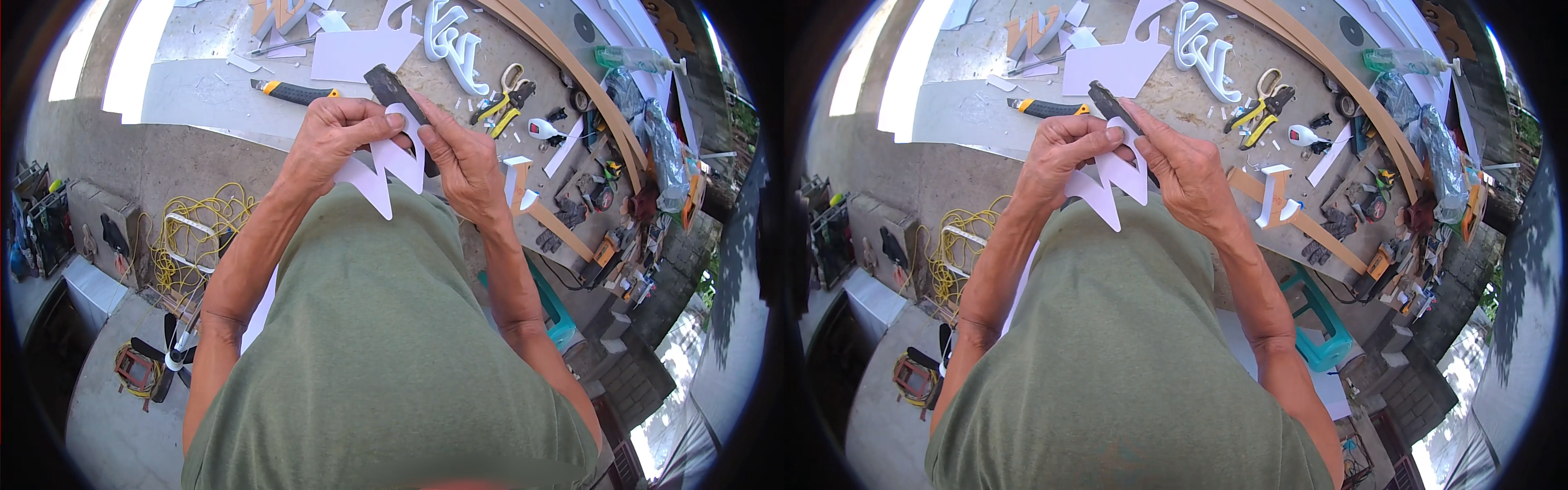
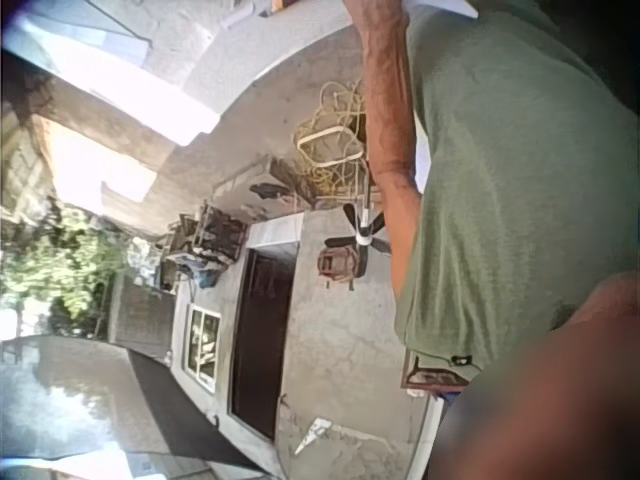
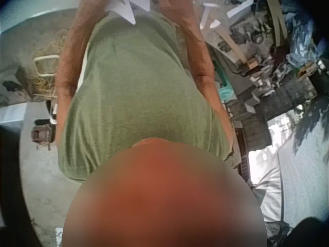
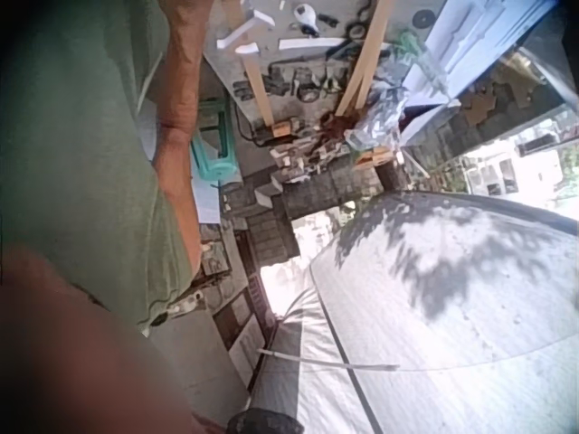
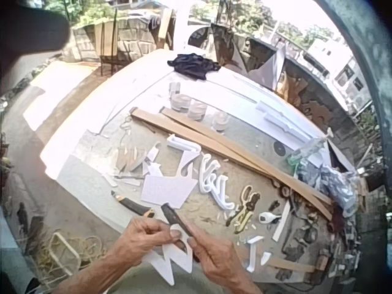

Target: The person is finishing white foam-board or plastic letters for a sign, including sanding edges, applying adhesive, and arranging them on a table.

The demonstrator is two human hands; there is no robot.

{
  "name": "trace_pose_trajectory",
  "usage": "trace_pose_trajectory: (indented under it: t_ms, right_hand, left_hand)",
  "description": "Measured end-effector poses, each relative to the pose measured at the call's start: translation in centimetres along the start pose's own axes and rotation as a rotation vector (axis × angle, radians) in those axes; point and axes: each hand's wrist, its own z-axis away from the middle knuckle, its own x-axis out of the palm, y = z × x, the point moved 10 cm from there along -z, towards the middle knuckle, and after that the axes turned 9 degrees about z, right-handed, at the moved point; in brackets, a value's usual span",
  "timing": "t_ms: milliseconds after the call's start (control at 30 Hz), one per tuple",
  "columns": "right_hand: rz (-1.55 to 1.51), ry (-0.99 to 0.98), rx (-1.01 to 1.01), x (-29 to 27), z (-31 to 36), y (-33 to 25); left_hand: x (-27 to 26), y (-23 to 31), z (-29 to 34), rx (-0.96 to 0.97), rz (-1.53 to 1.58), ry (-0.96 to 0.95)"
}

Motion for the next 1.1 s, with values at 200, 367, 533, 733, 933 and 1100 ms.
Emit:
trace_pose_trajectory:
  t_ms: [200,367,533,733,933,1100]
  right_hand:
    - [0.094,0.058,-0.208,-0.8,1.9,-0.2]
    - [0.108,0.123,0.034,-4.3,2.1,2.6]
    - [0.112,0.107,-0.163,-2.1,1.0,-0.9]
    - [0.154,0.115,-0.303,0.1,-0.5,-2.6]
    - [0.174,0.095,-0.273,0.6,0.9,-1.9]
    - [0.17,0.083,-0.347,0.4,0.1,-2.9]
  left_hand:
    - [-1.3,0.6,0.1,0.008,0.083,0.073]
    - [-1.5,1.3,0.6,0.042,0.002,0.013]
    - [-0.4,0.7,0.5,0.0,-0.052,-0.016]
    - [-0.6,0.8,0.5,0.024,0.011,0.02]
    - [-1.5,0.8,0.4,0.073,-0.117,0.06]
    - [-1.3,1.9,0.0,0.105,-0.049,0.008]
